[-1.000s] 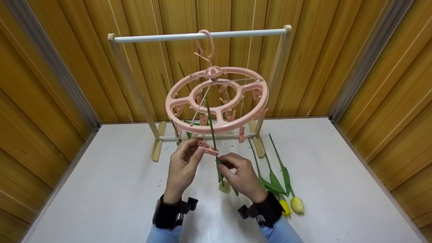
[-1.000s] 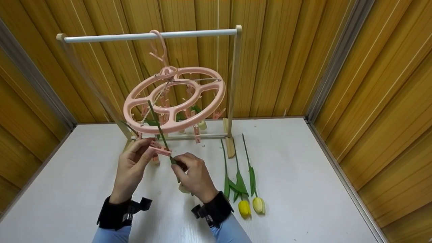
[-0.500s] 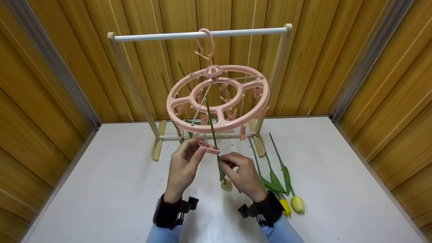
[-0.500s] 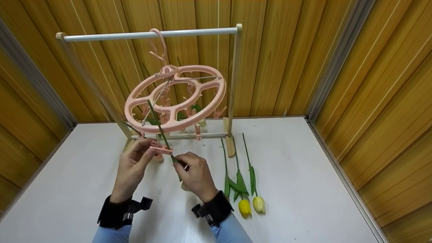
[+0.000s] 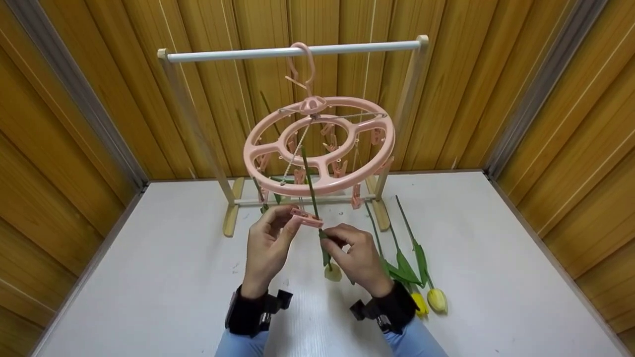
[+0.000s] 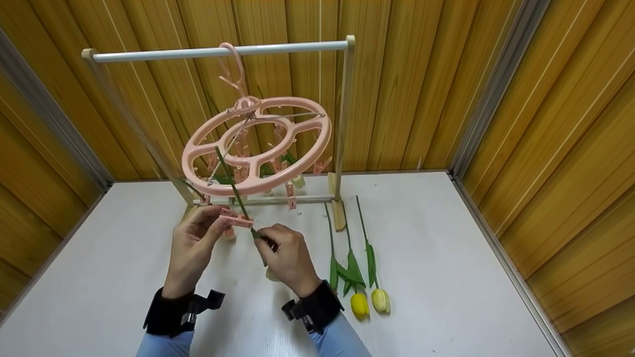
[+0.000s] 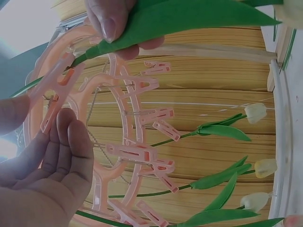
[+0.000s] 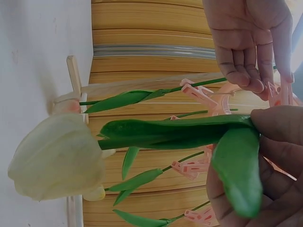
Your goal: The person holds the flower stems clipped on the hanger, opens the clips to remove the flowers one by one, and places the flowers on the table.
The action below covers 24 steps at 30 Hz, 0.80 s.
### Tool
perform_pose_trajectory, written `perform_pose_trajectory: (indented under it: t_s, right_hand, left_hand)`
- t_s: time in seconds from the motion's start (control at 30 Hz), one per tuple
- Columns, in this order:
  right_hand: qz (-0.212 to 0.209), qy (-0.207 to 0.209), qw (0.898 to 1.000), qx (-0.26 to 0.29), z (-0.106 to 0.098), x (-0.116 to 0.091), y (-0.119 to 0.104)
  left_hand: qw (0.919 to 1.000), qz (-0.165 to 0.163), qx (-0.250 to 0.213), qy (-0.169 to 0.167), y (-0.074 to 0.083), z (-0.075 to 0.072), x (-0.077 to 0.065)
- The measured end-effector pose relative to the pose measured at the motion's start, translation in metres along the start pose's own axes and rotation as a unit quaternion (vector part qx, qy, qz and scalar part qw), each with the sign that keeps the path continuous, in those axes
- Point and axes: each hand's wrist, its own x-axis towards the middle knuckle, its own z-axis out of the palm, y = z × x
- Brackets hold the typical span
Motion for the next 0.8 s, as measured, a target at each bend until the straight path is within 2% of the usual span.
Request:
perform_pose_trajectory:
  t_s: [0.17, 0.37, 0.8]
  right_hand:
    - [-0.005, -0.001, 1.0, 0.001, -0.0001, 0.0002, 0.0006]
    - [-0.015, 0.001, 1.0, -0.003, 0.0, -0.0006, 0.0012]
    - [-0.016, -0.005, 1.0, -0.003, -0.0022, 0.001, 0.0017]
  left_hand:
    - [1.0, 0.006, 0.0, 0.003, -0.0008, -0.0002, 0.0]
    - [0.9996, 0.018, -0.02, -0.008, -0.0015, -0.0004, 0.0005]
    - [0.9997, 0.019, -0.003, 0.013, -0.0005, -0.0018, 0.0024]
